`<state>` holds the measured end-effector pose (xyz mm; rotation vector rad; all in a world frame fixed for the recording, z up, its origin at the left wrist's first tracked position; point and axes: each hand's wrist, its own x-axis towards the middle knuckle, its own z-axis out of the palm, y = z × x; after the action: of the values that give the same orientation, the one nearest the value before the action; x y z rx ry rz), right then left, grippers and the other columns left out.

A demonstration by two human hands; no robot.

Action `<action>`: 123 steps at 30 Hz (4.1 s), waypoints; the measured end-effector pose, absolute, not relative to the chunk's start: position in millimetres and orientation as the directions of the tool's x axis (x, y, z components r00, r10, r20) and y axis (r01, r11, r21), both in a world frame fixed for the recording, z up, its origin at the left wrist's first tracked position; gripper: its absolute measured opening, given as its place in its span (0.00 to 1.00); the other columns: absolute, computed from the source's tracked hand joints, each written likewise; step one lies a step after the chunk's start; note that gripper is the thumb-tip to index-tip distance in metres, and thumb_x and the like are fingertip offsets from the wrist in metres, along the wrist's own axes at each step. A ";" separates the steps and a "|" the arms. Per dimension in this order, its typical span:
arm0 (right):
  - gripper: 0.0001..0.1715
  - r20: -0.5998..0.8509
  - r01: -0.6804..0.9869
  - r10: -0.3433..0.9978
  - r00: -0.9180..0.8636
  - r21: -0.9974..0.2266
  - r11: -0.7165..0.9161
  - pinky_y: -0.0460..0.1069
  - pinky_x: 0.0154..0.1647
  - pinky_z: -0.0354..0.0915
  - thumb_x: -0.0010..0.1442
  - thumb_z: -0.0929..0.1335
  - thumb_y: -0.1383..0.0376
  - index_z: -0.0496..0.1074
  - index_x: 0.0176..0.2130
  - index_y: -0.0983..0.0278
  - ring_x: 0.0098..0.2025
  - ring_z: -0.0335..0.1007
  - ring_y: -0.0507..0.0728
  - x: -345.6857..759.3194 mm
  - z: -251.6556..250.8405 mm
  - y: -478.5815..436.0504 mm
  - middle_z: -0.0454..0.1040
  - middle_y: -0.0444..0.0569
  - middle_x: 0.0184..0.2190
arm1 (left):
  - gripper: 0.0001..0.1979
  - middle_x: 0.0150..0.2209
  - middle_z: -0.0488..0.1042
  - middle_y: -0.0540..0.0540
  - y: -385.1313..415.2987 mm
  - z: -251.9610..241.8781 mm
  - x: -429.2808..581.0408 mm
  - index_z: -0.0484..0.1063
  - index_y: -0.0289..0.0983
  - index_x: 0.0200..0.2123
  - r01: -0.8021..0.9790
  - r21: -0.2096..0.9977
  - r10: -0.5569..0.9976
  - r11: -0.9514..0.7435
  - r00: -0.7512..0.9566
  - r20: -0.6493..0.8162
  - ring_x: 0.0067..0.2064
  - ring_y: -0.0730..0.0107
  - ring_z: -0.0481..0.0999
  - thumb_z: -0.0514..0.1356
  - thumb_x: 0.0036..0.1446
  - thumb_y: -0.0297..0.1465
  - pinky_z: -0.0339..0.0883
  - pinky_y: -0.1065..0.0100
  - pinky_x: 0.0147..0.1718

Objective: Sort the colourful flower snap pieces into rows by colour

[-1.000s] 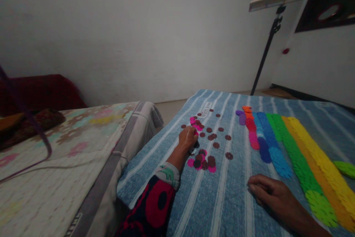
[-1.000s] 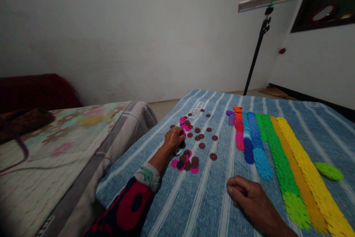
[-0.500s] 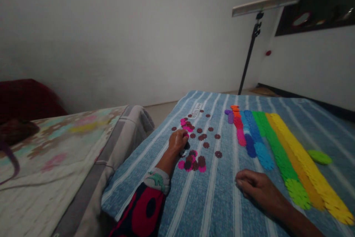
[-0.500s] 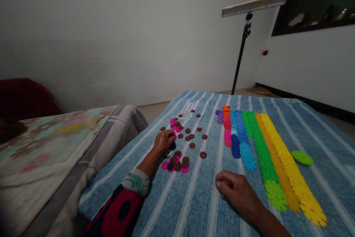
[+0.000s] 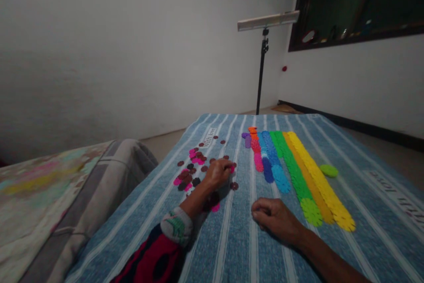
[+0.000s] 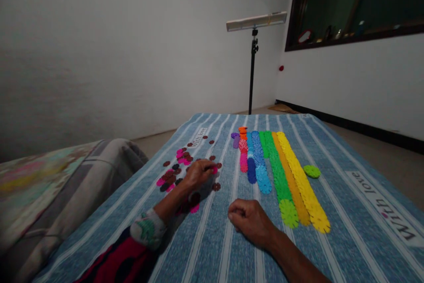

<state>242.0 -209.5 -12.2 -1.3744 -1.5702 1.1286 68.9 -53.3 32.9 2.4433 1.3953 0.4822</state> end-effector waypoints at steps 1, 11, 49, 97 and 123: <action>0.06 -0.009 0.328 0.990 -0.142 -0.944 0.038 0.43 0.23 0.56 0.54 0.65 0.66 0.71 0.29 0.64 0.19 0.61 0.49 242.1 -12.6 -209.2 0.63 0.37 0.16 | 0.14 0.38 0.79 0.49 -55.0 32.0 83.5 0.78 0.39 0.33 0.698 0.422 0.804 -0.578 0.575 0.148 0.44 0.68 0.76 0.54 0.51 0.20 0.66 0.69 0.47; 0.05 0.012 0.309 0.989 -0.150 -0.949 0.058 0.43 0.22 0.56 0.53 0.64 0.69 0.71 0.28 0.64 0.19 0.61 0.48 241.8 -10.8 -207.5 0.62 0.36 0.15 | 0.13 0.37 0.79 0.43 -58.4 7.2 167.5 0.77 0.35 0.37 0.657 0.395 0.757 -0.642 0.624 0.193 0.41 0.64 0.75 0.54 0.52 0.23 0.67 0.67 0.42; 0.09 -0.029 0.374 0.978 -0.206 -0.926 0.052 0.45 0.24 0.53 0.58 0.63 0.63 0.69 0.29 0.64 0.21 0.57 0.49 243.9 -14.4 -215.1 0.60 0.37 0.17 | 0.11 0.42 0.76 0.41 -57.6 5.6 104.6 0.74 0.35 0.42 0.786 0.276 0.832 -0.553 0.498 0.247 0.44 0.61 0.75 0.57 0.58 0.31 0.66 0.65 0.45; 0.14 -0.136 0.437 0.971 -0.196 -0.899 -0.038 0.45 0.26 0.56 0.60 0.63 0.58 0.71 0.32 0.64 0.24 0.60 0.51 247.8 -26.9 -217.0 0.61 0.39 0.20 | 0.17 0.36 0.77 0.45 14.4 3.2 -21.2 0.76 0.40 0.34 0.964 0.261 0.991 -0.039 0.004 0.134 0.43 0.61 0.76 0.60 0.54 0.47 0.64 0.68 0.36; 0.15 -0.135 0.451 0.970 -0.205 -0.892 -0.029 0.45 0.26 0.56 0.61 0.62 0.56 0.71 0.32 0.64 0.24 0.59 0.51 246.6 -21.8 -217.9 0.60 0.38 0.20 | 0.12 0.40 0.78 0.47 7.0 9.6 -19.1 0.78 0.40 0.34 0.958 0.263 0.992 -0.111 0.090 0.091 0.43 0.64 0.76 0.62 0.53 0.41 0.63 0.70 0.37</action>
<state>246.6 -217.9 -21.8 -1.4949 -1.6917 1.1946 -19.1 7.0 9.6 2.2155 1.9980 0.3705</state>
